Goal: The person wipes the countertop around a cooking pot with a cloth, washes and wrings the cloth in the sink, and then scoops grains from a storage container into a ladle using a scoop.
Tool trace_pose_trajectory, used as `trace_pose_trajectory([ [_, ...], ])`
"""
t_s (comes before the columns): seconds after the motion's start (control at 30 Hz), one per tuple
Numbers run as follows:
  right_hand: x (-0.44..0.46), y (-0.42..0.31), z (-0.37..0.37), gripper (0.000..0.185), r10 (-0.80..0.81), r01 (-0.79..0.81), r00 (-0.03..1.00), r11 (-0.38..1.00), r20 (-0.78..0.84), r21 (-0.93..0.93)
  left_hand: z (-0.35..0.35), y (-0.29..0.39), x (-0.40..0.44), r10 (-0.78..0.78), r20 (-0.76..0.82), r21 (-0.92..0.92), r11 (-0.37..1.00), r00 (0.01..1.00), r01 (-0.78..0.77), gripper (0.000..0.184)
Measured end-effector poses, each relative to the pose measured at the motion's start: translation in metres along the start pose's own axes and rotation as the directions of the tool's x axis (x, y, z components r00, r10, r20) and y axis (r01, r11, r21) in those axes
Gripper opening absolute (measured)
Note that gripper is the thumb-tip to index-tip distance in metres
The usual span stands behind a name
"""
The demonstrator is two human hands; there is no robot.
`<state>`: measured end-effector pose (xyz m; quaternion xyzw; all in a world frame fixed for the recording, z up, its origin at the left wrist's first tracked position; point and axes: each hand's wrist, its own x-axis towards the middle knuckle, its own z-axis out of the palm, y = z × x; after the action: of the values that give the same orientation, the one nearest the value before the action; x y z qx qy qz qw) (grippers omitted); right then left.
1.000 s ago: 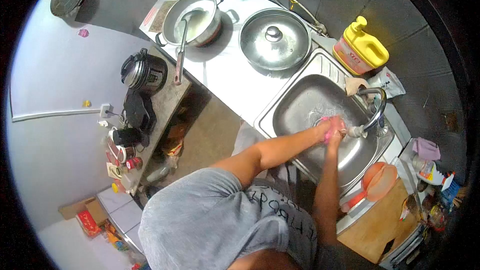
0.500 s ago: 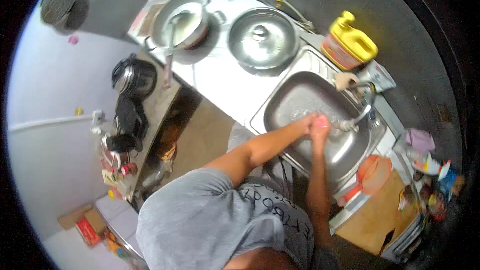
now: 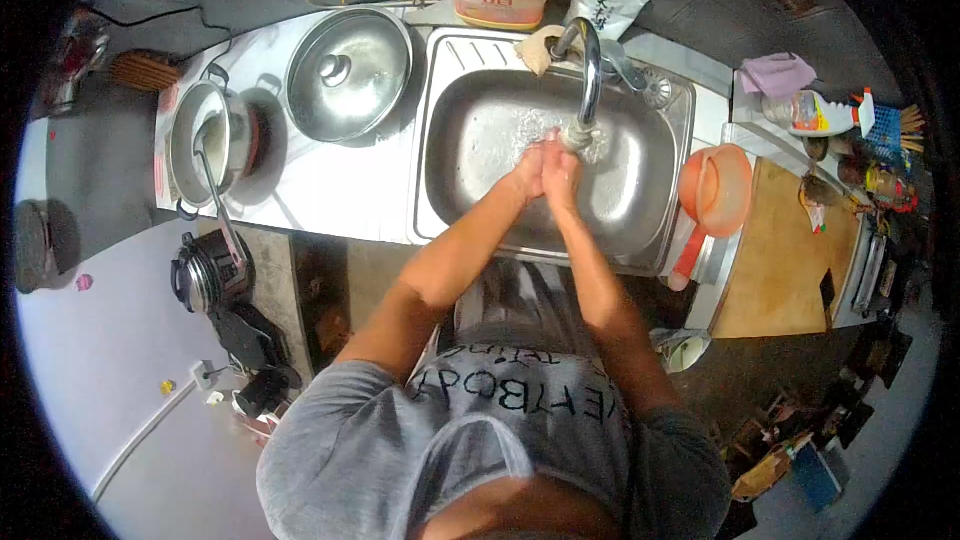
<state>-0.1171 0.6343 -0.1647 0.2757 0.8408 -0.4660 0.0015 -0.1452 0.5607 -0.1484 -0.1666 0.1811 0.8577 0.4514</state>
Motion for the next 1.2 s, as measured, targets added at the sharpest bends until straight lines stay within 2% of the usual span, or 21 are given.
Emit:
trace_pose_trajectory([
  [0.03,0.01,0.037,0.004,0.032,0.104,-0.089,0.993,0.968,0.051,-0.235,0.024,0.001,-0.012,-0.009,-0.291,0.126,0.991,0.957,0.047,0.021],
  [0.07,0.002,0.01,-0.01,0.029,-0.076,0.052,0.983,0.988,-0.169,-0.144,0.025,0.0,-0.02,-0.017,-0.301,0.128,0.99,0.954,0.058,0.021],
  [0.13,0.027,0.032,-0.03,0.03,-0.331,0.314,0.93,0.941,-0.158,-0.123,0.03,0.008,-0.021,0.153,-0.334,0.756,0.632,0.93,0.168,0.026],
  [0.2,0.047,0.048,-0.027,0.033,-0.48,0.473,0.869,0.877,-0.122,-0.081,0.058,0.017,-0.039,0.109,-0.357,0.777,0.586,0.928,0.23,0.028],
  [0.23,0.053,0.031,-0.032,0.033,-0.063,-0.007,0.981,0.933,0.183,0.361,0.066,0.02,-0.044,0.074,-0.377,0.797,0.534,0.923,0.283,0.03],
  [0.27,0.053,0.014,-0.037,0.034,0.197,-0.566,0.778,0.632,0.596,0.53,0.047,0.015,-0.037,0.086,-0.263,0.803,0.571,0.961,0.169,0.033],
  [0.3,0.05,0.002,-0.039,0.034,0.194,-0.567,0.777,0.629,0.598,0.532,0.029,0.013,-0.031,0.088,-0.266,0.805,0.568,0.96,0.171,0.033],
  [0.33,0.045,-0.01,-0.04,0.032,0.029,-0.188,0.88,0.938,0.474,0.291,0.009,0.011,-0.023,0.318,-0.196,0.975,0.161,0.928,0.151,0.028],
  [0.37,0.038,-0.018,-0.041,0.032,-0.19,0.233,0.89,0.971,0.413,-0.055,-0.02,0.006,-0.013,0.483,-0.033,0.943,-0.274,0.875,0.187,0.025],
  [0.43,0.026,-0.028,-0.031,0.03,-0.185,0.185,0.926,0.982,0.329,0.032,-0.042,0.006,-0.008,0.473,-0.281,0.96,0.144,0.835,0.241,0.028],
  [0.5,0.009,-0.032,-0.011,0.011,0.028,-0.037,0.955,0.999,0.297,0.025,-0.01,0.013,-0.032,0.139,-0.611,0.461,0.863,0.779,0.208,0.039],
  [0.53,-0.005,-0.03,-0.001,0.009,-0.217,0.203,0.961,0.974,0.168,0.1,0.005,0.016,-0.036,0.066,-0.648,0.269,0.952,0.759,0.147,0.037],
  [0.57,-0.02,-0.057,-0.004,0.01,-0.23,0.198,0.964,0.956,0.134,0.215,0.004,0.016,-0.032,0.065,-0.647,0.272,0.951,0.76,0.149,0.037],
  [0.63,-0.047,-0.093,-0.011,0.016,-0.427,0.409,0.904,0.836,-0.034,0.366,-0.008,0.01,-0.02,0.182,-0.101,0.222,0.963,0.978,-0.156,0.038],
  [0.7,-0.07,-0.126,-0.031,0.017,-0.392,0.361,0.912,0.908,0.123,0.212,-0.016,0.002,-0.007,0.247,0.195,0.126,0.953,0.949,-0.274,0.038],
  [0.77,-0.062,-0.119,-0.03,0.016,-0.448,0.423,0.887,0.884,0.108,0.198,-0.022,-0.005,0.008,0.173,0.118,0.061,0.982,0.978,-0.181,0.036],
  [0.83,-0.04,-0.104,-0.04,0.024,-0.494,0.509,0.86,0.847,0.128,-0.154,-0.03,-0.012,0.018,0.094,0.038,-0.009,0.996,0.995,-0.093,0.035],
  [0.87,-0.019,-0.061,-0.018,0.031,-0.283,0.295,0.955,0.926,0.085,-0.235,-0.031,-0.013,0.021,0.052,-0.001,-0.046,0.998,0.999,-0.052,0.035],
  [1.07,0.017,-0.029,-0.027,0.027,-0.049,0.05,0.998,0.999,-0.049,0.019,0.023,0.011,0.001,-0.086,-0.159,-0.137,0.988,0.983,0.065,0.029],
  [1.13,-0.007,-0.028,0.014,0.027,-0.269,0.232,0.954,0.943,-0.133,-0.239,0.001,0.011,0.0,-0.029,0.063,-0.181,0.983,0.998,0.04,0.03],
  [1.2,-0.016,-0.052,0.0,0.03,-0.207,0.154,0.973,0.914,0.106,0.374,-0.016,0.007,0.003,0.085,0.37,-0.255,0.967,0.925,0.013,0.032],
])
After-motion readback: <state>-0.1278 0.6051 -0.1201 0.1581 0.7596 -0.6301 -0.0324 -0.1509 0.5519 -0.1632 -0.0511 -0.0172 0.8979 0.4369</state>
